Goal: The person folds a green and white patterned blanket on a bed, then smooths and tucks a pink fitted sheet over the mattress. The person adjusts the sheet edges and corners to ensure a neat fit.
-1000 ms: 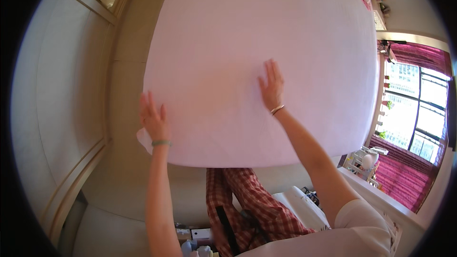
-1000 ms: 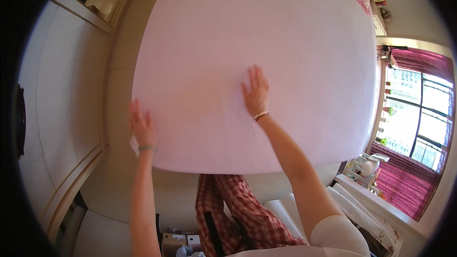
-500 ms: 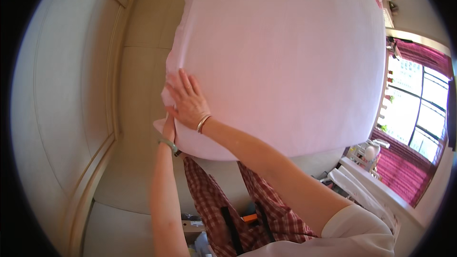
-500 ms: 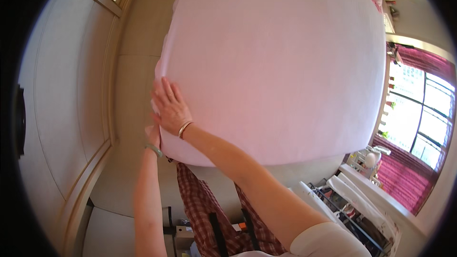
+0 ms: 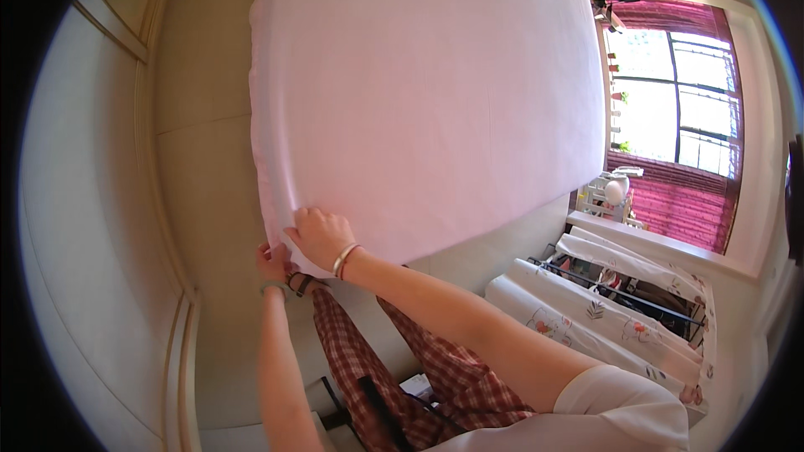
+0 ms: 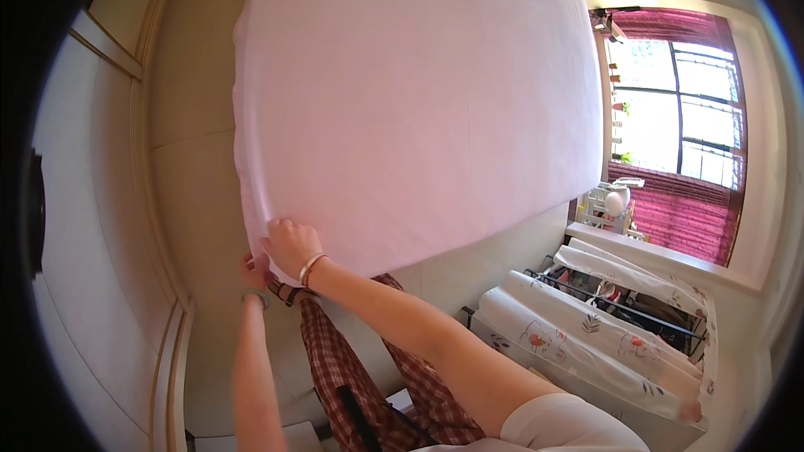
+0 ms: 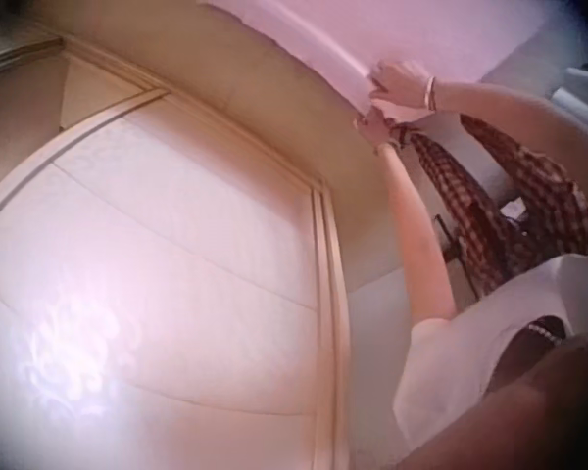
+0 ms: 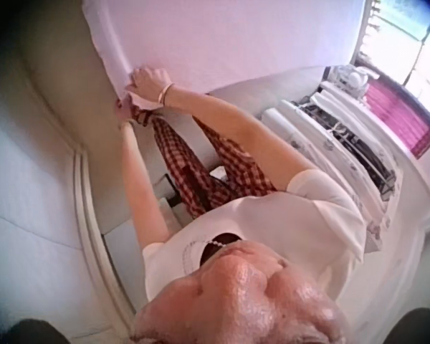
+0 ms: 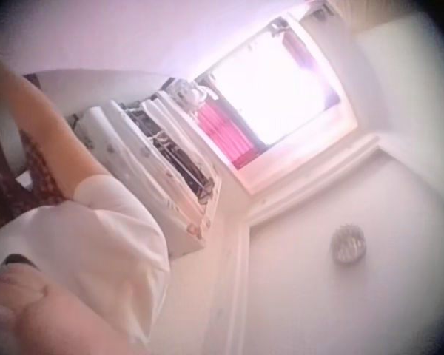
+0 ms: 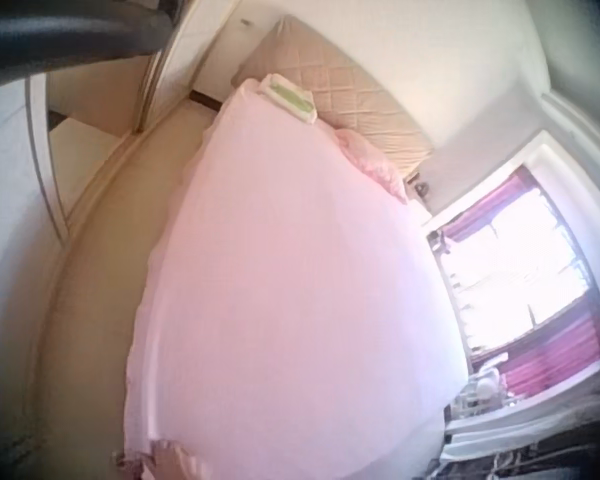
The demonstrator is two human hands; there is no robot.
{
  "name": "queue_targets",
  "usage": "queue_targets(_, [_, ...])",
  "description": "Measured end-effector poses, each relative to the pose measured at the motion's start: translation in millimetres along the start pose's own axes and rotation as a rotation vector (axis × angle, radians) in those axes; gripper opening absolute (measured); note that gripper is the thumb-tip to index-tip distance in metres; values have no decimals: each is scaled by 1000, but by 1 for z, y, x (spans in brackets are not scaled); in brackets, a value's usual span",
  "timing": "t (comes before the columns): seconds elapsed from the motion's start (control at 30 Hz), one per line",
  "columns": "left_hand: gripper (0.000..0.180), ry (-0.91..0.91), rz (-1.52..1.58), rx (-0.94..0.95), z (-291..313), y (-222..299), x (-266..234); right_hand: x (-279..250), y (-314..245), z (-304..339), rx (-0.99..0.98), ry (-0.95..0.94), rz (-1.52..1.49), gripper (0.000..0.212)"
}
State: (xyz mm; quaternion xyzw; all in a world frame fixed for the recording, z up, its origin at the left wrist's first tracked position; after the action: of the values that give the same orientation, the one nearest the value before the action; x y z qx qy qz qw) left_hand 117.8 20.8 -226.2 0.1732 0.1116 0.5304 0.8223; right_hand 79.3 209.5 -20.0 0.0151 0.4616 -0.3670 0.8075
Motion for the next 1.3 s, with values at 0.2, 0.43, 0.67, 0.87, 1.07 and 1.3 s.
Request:
queue_targets(0.2, [24,121,-69,85,-17,-22,-36,13,-11,-4,-135,-72,140,19])
queue_targets(0.43, [15,165,-250,167,-42,-36,-31,32,-11,4,-86,-80,209,8])
queue_targets(0.67, [59,426,-447,723,-47,-70,-85,-28,-9,30,-233,251,-18,47])
queue_targets(0.87, [69,-43,191,-328,27,-68,6,13,13,64,-40,266,239,61])
queue_targets(1.07, [65,-320,894,-363,-45,-109,10,85,-30,108,-282,100,406,61])
queue_targets(1.3, [64,309,883,-323,-92,-145,-96,173,47,206,-340,-745,318,35])
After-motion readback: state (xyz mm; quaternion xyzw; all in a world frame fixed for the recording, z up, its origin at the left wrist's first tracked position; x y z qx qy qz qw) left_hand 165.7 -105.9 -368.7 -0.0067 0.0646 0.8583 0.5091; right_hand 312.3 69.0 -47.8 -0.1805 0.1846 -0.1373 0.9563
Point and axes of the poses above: each hand's wrist, its own z-axis away from the middle knuckle, its own x-axis out of the palm, y = z × x, the point moved 7 cm from there along -z, towards the middle knuckle, and after that the axes turned 3 degrees about -x, right-handed, at the moved point
